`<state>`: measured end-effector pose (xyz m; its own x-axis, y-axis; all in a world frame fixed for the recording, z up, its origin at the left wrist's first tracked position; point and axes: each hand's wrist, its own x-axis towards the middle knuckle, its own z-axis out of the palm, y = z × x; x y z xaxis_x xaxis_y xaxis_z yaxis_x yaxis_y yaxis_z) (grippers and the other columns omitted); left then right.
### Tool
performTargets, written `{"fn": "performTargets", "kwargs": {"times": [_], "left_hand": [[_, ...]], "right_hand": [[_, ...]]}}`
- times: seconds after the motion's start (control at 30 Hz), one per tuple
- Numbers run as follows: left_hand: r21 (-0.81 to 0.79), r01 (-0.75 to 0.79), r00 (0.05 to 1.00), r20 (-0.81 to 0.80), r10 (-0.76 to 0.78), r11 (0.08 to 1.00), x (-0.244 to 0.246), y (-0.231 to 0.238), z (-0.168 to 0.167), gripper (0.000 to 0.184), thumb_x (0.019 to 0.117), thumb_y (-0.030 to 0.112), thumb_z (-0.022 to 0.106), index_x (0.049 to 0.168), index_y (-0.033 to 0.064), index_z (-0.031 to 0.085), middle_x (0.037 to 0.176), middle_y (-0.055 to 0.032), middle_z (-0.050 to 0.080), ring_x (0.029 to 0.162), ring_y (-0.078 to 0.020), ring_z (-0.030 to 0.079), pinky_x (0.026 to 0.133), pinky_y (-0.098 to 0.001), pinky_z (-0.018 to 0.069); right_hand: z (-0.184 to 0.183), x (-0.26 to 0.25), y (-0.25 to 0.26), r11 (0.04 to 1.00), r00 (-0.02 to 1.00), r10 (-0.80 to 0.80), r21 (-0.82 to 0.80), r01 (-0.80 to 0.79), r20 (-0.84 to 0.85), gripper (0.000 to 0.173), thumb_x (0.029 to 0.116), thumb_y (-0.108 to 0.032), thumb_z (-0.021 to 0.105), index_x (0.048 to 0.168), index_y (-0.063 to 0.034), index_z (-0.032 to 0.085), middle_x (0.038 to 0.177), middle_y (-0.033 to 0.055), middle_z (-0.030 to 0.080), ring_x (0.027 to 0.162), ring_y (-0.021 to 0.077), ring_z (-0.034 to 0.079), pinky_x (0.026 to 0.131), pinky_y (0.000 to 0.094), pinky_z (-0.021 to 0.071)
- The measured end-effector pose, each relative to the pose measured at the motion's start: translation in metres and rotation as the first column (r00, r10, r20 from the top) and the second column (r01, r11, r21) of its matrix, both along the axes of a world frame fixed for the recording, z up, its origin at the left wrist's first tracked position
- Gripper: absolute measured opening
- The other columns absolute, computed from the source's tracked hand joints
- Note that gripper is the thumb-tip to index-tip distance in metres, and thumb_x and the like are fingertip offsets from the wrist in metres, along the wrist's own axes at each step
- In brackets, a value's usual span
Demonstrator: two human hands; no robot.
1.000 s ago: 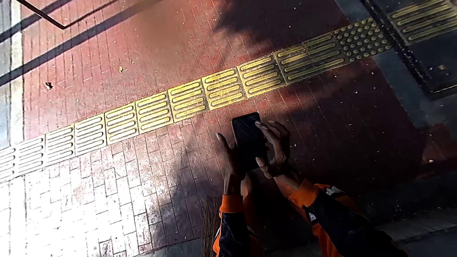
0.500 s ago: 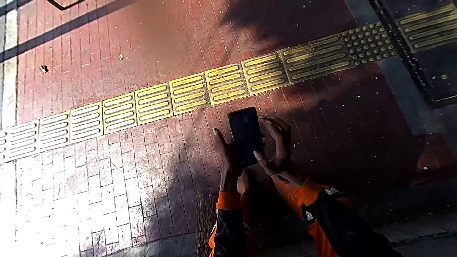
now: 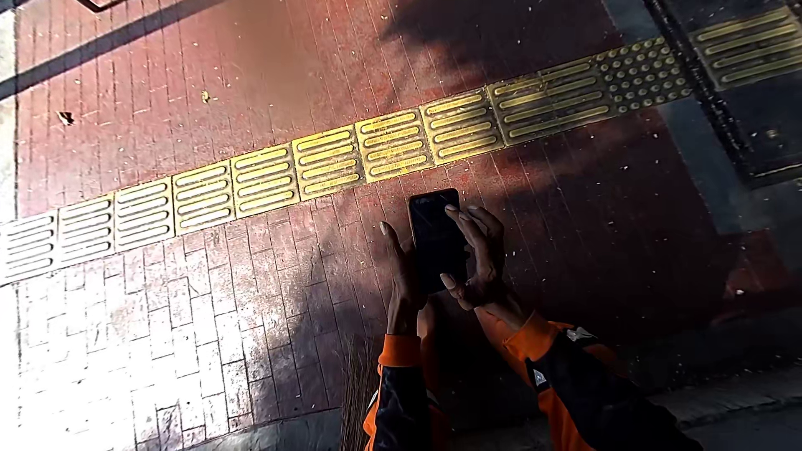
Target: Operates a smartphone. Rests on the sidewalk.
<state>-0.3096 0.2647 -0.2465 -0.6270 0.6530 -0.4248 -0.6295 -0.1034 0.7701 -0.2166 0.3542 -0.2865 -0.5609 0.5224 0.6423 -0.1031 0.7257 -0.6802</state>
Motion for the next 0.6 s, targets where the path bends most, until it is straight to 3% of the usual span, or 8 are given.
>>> {"fn": "performTargets", "kwargs": {"times": [0.27, 0.33, 0.4, 0.43, 0.5, 0.53, 0.6], "left_hand": [[0.011, -0.008, 1.000, 0.016, 0.008, 1.000, -0.001, -0.002, -0.001, 0.103, 0.0878, 0.085, -0.002, 0.102, 0.0128, 0.071, 0.084, -0.0069, 0.075, 0.079, -0.0158, 0.074, 0.067, -0.0346, 0.0626], [0.028, -0.035, 0.999, 0.034, 0.034, 0.999, -0.004, -0.003, -0.001, 0.106, 0.0861, 0.087, -0.002, 0.106, 0.0115, 0.070, 0.086, -0.0091, 0.076, 0.081, -0.0184, 0.075, 0.068, -0.0370, 0.0632], [0.034, -0.083, 0.995, 0.066, 0.081, 0.996, -0.006, -0.006, 0.000, 0.107, 0.0854, 0.088, -0.002, 0.108, 0.0123, 0.070, 0.088, -0.0099, 0.076, 0.082, -0.0198, 0.075, 0.068, -0.0391, 0.0635], [0.049, -0.096, 0.992, 0.089, 0.092, 0.994, -0.008, -0.008, -0.001, 0.107, 0.0843, 0.089, -0.002, 0.111, 0.0138, 0.070, 0.091, -0.0097, 0.076, 0.084, -0.0200, 0.075, 0.070, -0.0400, 0.0633], [0.076, -0.121, 0.988, 0.104, 0.113, 0.990, -0.013, -0.012, -0.003, 0.107, 0.0816, 0.092, -0.001, 0.115, 0.0173, 0.069, 0.095, -0.0081, 0.076, 0.087, -0.0193, 0.074, 0.071, -0.0407, 0.0629], [0.089, -0.130, 0.988, 0.101, 0.121, 0.988, -0.014, -0.013, -0.003, 0.107, 0.0807, 0.093, 0.000, 0.115, 0.0186, 0.069, 0.096, -0.0075, 0.076, 0.088, -0.0188, 0.074, 0.072, -0.0408, 0.0627], [0.081, -0.152, 0.984, 0.103, 0.143, 0.985, -0.016, -0.014, -0.002, 0.107, 0.0809, 0.093, 0.000, 0.116, 0.0191, 0.069, 0.097, -0.0074, 0.076, 0.089, -0.0189, 0.074, 0.072, -0.0414, 0.0624]], "right_hand": [[0.000, -0.001, -0.002, 0.999, 0.999, -0.036, 0.004, 0.036, -0.039, 0.077, 0.0964, -0.072, 0.043, 0.148, -0.0159, 0.048, 0.150, 0.0110, 0.052, 0.139, 0.0286, 0.045, 0.109, 0.0420, 0.0435], [0.003, -0.003, 0.001, 0.997, 0.998, -0.038, -0.066, 0.035, -0.046, 0.074, 0.0950, -0.064, 0.054, 0.143, -0.0077, 0.050, 0.145, 0.0157, 0.055, 0.133, 0.0292, 0.051, 0.107, 0.0433, 0.0476], [0.007, -0.002, 0.007, 0.967, 0.997, 0.072, -0.248, -0.063, 0.027, 0.084, 0.0880, -0.055, 0.067, 0.143, 0.0039, 0.045, 0.141, 0.0208, 0.057, 0.128, 0.0269, 0.056, 0.103, 0.0429, 0.0507], [0.009, 0.000, 0.012, 0.900, 0.976, 0.204, -0.406, -0.157, 0.076, 0.090, 0.0842, -0.051, 0.073, 0.146, 0.0048, 0.040, 0.140, 0.0174, 0.058, 0.125, 0.0207, 0.058, 0.101, 0.0377, 0.0520], [0.014, -0.001, 0.022, 0.612, 0.869, 0.493, -0.728, -0.307, 0.048, 0.101, 0.0743, -0.035, 0.086, 0.153, -0.0020, 0.032, 0.129, 0.0106, 0.065, 0.110, 0.0137, 0.066, 0.093, 0.0313, 0.0566], [0.015, -0.002, 0.026, 0.488, 0.807, 0.590, -0.805, -0.338, 0.019, 0.104, 0.0705, -0.026, 0.089, 0.154, -0.0051, 0.031, 0.129, 0.0108, 0.065, 0.111, 0.0156, 0.067, 0.095, 0.0329, 0.0578], [0.016, -0.004, 0.026, 0.411, 0.725, 0.689, -0.832, -0.371, 0.017, 0.105, 0.0665, -0.018, 0.090, 0.154, -0.0063, 0.032, 0.132, 0.0099, 0.061, 0.116, 0.0153, 0.065, 0.099, 0.0320, 0.0566]]}}
